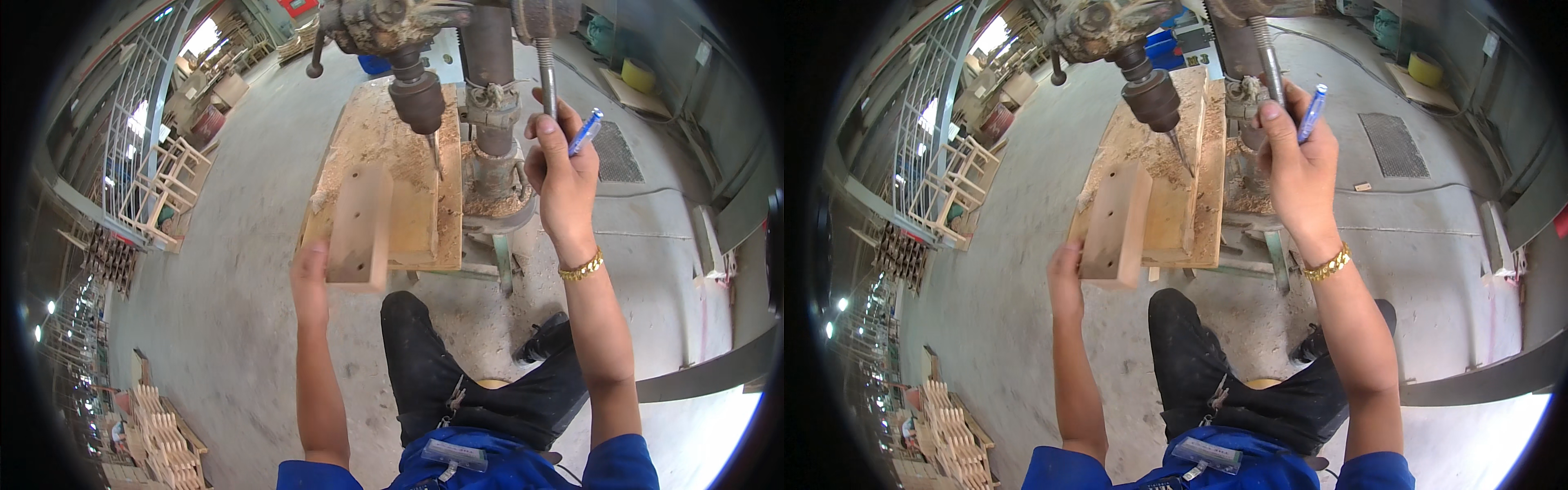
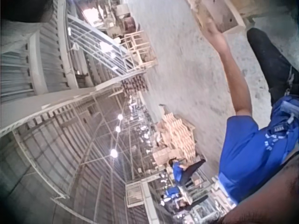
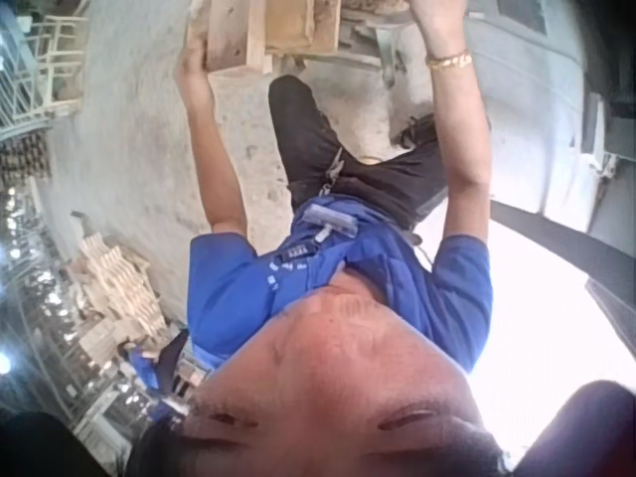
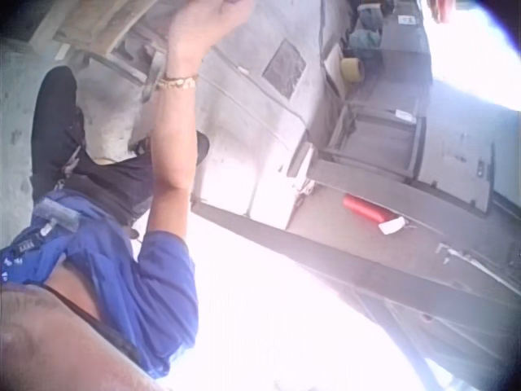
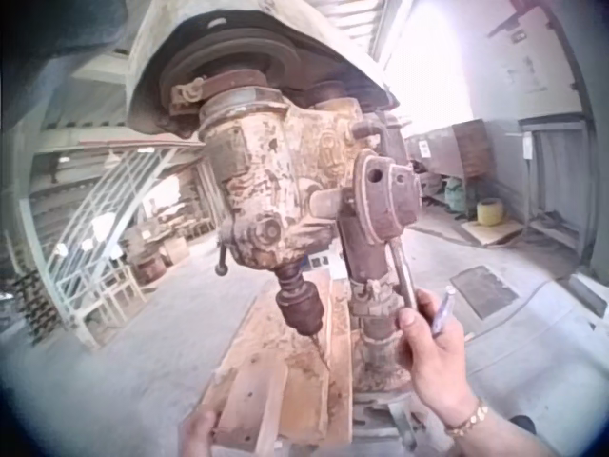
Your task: The person operates a drill press to drill holes into small rectangular wooden pieces. They hold each piece under the drill bit, lower the drill to create holes, and then remove the piece. The process is repeated for multiple pieces.
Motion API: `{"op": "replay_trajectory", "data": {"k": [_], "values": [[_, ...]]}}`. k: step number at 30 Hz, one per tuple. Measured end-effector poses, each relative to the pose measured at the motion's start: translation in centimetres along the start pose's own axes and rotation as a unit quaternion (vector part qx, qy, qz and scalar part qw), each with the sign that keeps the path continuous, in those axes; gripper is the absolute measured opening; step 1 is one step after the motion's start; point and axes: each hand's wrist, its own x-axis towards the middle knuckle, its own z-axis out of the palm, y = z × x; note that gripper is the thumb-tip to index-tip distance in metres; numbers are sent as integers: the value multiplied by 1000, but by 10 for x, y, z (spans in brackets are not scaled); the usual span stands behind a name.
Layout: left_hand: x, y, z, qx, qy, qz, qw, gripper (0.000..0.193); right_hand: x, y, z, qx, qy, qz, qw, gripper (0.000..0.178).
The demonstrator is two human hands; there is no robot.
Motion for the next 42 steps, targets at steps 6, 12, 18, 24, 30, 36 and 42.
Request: {"op": "replay_trajectory", "data": {"k": [6,12,18,24,30,36,42], "values": [[75,-102,-5,-15,314,120,942,36,1,-4,9,8,-10,1,1000,43],[97,-128,17,-182,289,58,938,44,-3,-5,3,-14,8,1,1000,38],[108,-108,-31,27,291,135,947,41,-2,-12,15,24,-12,8,1000,36],[35,6,0,104,-94,38,989,62,-3,-3,3,12,14,-8,1000,36],[23,38,30,262,-181,50,946,87,-1,-5,10,6,-15,-8,1000,43],[-78,46,47,251,-204,119,939,87,-3,0,5,15,-9,-1,1000,41],[-99,42,67,276,-233,150,920,88,0,-2,3,9,-23,-12,1000,42]]}}
